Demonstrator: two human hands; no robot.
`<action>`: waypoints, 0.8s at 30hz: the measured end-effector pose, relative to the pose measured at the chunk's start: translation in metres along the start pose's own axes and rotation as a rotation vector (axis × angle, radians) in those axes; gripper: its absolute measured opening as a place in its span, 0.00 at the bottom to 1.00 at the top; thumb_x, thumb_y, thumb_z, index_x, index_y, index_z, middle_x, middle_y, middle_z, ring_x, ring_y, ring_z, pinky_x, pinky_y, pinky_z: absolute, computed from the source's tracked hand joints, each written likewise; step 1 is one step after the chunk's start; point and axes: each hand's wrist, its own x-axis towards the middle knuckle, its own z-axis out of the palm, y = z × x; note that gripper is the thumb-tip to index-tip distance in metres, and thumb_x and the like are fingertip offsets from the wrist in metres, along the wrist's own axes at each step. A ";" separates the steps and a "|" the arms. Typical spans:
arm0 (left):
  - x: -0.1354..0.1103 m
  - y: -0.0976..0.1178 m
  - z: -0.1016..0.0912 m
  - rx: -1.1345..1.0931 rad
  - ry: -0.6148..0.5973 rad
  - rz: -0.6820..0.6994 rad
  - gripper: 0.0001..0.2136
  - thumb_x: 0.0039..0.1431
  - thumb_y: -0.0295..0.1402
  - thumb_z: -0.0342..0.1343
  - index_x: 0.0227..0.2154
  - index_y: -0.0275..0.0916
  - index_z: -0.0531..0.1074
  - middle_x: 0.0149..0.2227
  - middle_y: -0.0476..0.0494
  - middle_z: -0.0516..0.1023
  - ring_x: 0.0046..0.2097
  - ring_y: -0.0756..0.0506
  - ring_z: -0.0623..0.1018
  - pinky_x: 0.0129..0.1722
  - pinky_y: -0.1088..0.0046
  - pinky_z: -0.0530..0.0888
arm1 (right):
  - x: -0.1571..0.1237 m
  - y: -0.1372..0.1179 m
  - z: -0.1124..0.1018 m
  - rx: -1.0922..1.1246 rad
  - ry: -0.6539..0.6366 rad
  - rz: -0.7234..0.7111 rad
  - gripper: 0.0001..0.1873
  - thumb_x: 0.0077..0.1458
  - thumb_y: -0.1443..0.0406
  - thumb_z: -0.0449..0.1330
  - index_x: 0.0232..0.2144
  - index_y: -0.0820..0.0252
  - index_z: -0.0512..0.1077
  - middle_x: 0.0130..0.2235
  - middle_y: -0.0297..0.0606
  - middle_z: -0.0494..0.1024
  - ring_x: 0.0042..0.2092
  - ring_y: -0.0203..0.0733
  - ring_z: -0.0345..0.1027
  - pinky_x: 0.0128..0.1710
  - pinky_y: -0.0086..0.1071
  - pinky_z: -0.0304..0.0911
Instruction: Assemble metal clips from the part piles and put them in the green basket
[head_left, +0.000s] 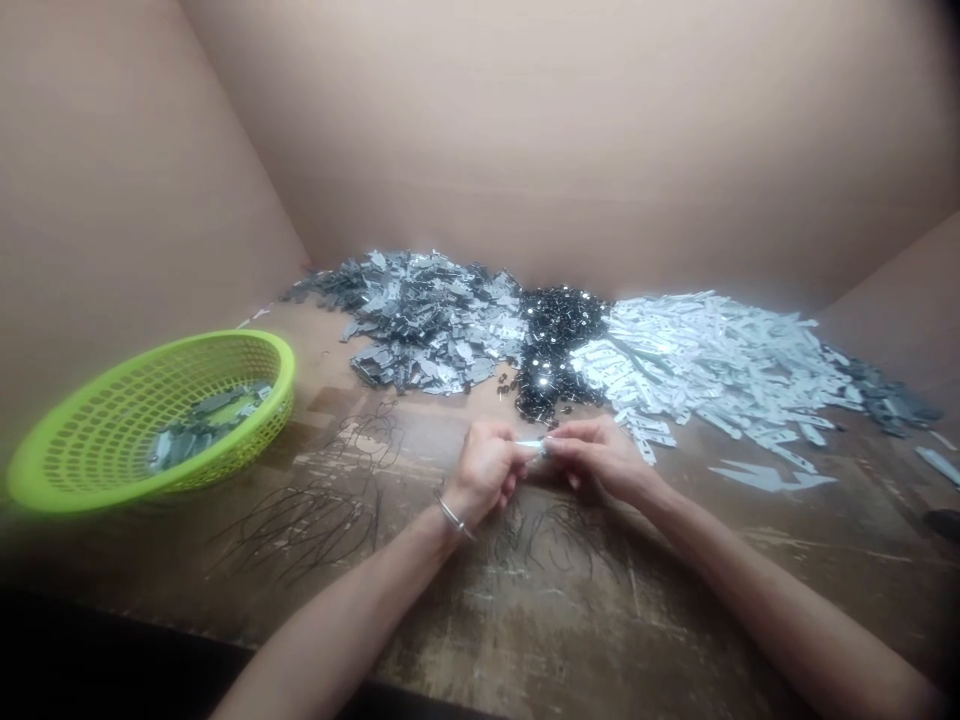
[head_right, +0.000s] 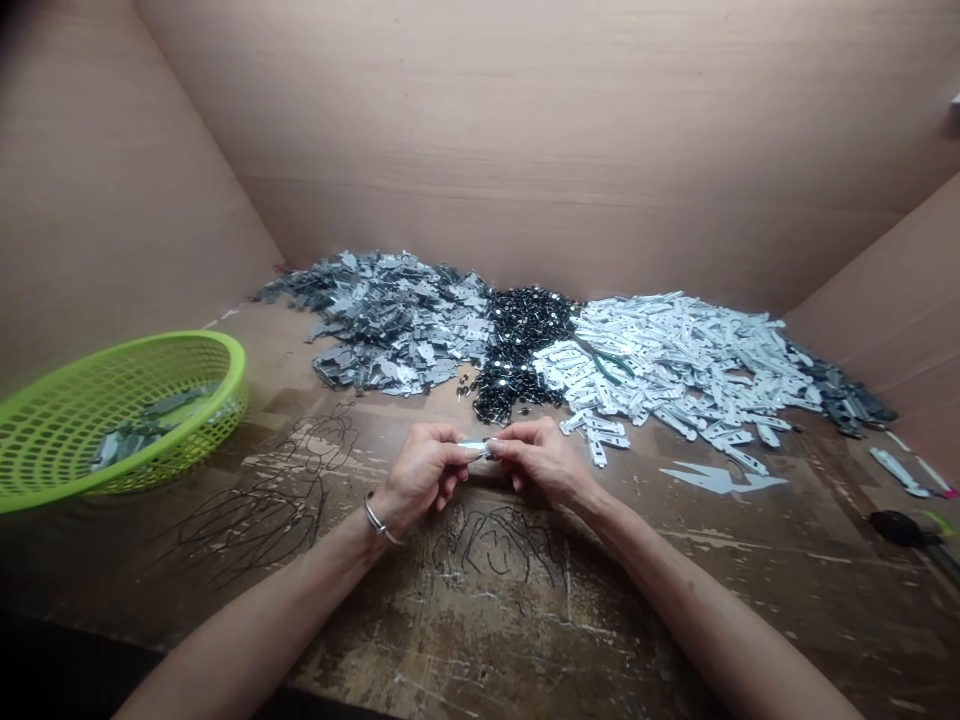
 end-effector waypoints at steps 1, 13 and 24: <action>-0.001 0.001 0.001 0.016 0.009 0.004 0.07 0.40 0.32 0.53 0.18 0.35 0.60 0.12 0.53 0.62 0.10 0.57 0.58 0.08 0.82 0.50 | -0.001 0.000 0.002 0.009 0.012 -0.002 0.12 0.44 0.61 0.54 0.22 0.67 0.69 0.14 0.31 0.66 0.15 0.29 0.57 0.14 0.24 0.50; -0.005 0.004 0.007 0.240 0.097 0.181 0.08 0.41 0.35 0.52 0.18 0.34 0.64 0.14 0.53 0.61 0.16 0.57 0.59 0.13 0.82 0.53 | -0.003 0.007 0.010 -0.417 0.312 -0.312 0.07 0.45 0.66 0.53 0.19 0.61 0.66 0.19 0.32 0.67 0.23 0.33 0.59 0.23 0.26 0.53; -0.009 0.008 0.007 0.403 0.052 0.437 0.09 0.46 0.33 0.48 0.18 0.32 0.66 0.19 0.50 0.62 0.23 0.54 0.61 0.21 0.80 0.57 | -0.006 0.009 0.001 -0.206 0.145 -0.252 0.08 0.47 0.64 0.52 0.23 0.62 0.69 0.18 0.32 0.67 0.18 0.32 0.60 0.18 0.26 0.56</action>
